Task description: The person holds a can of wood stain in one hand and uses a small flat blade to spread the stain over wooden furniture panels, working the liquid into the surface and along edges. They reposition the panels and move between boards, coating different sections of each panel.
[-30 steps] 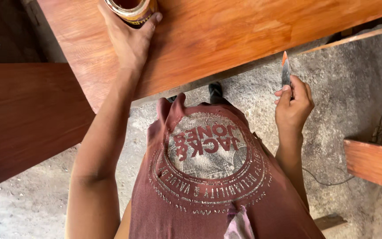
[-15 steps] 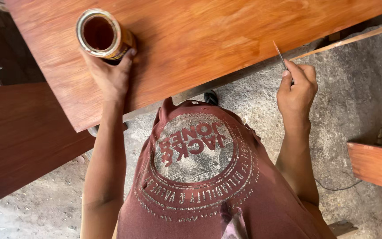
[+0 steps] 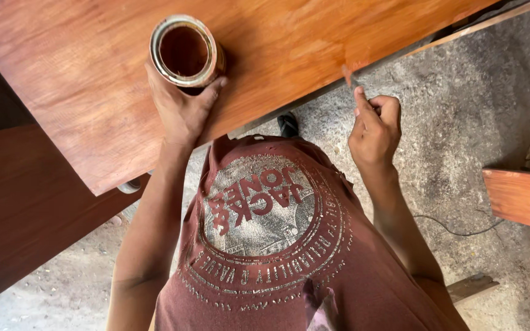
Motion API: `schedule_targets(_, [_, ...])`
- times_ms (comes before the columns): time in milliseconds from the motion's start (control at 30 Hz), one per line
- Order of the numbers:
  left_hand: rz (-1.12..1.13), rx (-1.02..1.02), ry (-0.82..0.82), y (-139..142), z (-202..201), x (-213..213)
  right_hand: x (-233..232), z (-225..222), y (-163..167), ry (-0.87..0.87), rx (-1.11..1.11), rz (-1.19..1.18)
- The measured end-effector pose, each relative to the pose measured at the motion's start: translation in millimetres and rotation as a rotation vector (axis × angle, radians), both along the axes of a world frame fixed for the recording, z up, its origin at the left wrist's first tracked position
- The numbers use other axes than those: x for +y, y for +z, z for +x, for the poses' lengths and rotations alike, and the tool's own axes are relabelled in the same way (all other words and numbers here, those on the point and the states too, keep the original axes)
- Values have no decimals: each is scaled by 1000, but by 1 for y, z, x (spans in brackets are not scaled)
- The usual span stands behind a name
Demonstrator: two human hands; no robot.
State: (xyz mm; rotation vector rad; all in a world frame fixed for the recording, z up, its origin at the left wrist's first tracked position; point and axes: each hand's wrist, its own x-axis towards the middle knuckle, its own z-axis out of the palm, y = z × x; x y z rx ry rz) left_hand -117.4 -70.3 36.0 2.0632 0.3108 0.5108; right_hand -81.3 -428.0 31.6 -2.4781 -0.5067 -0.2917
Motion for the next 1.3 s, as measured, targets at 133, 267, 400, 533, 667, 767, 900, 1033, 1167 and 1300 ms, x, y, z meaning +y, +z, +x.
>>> schedule_targets(133, [65, -11, -6, -1, -3, 7, -27, 4, 27, 24, 114, -56])
schedule_targets(267, [75, -17, -13, -2, -2, 0, -32, 19, 36, -110, 17, -148])
schedule_targets(400, [82, -49, -41, -3, -3, -2, -10, 7, 28, -5, 30, -130])
schedule_targets(533, [64, -30, -43, -4, -5, 2, -7, 8, 35, 10, 137, -127])
schedule_targets(667, [50, -21, -32, -2, -3, 3, -3, 18, 44, -37, 86, -164])
schedule_targets(767, [86, -19, -14, 2, -1, 4, 5, 18, 47, 88, 89, -150])
schedule_targets(900, [97, -23, -14, 5, 0, 5, 6, 23, 53, 54, 183, -56])
schedule_targets(1033, [128, -38, -21, 6, 1, 7, 3, 31, 50, -17, 188, -101])
schedule_targets(1167, [133, -52, -20, 8, 2, 8, 2, 34, 43, 119, 363, 17])
schedule_targets(1300, [105, -29, 3, 9, 2, 7, -4, 42, 43, -93, 185, -43])
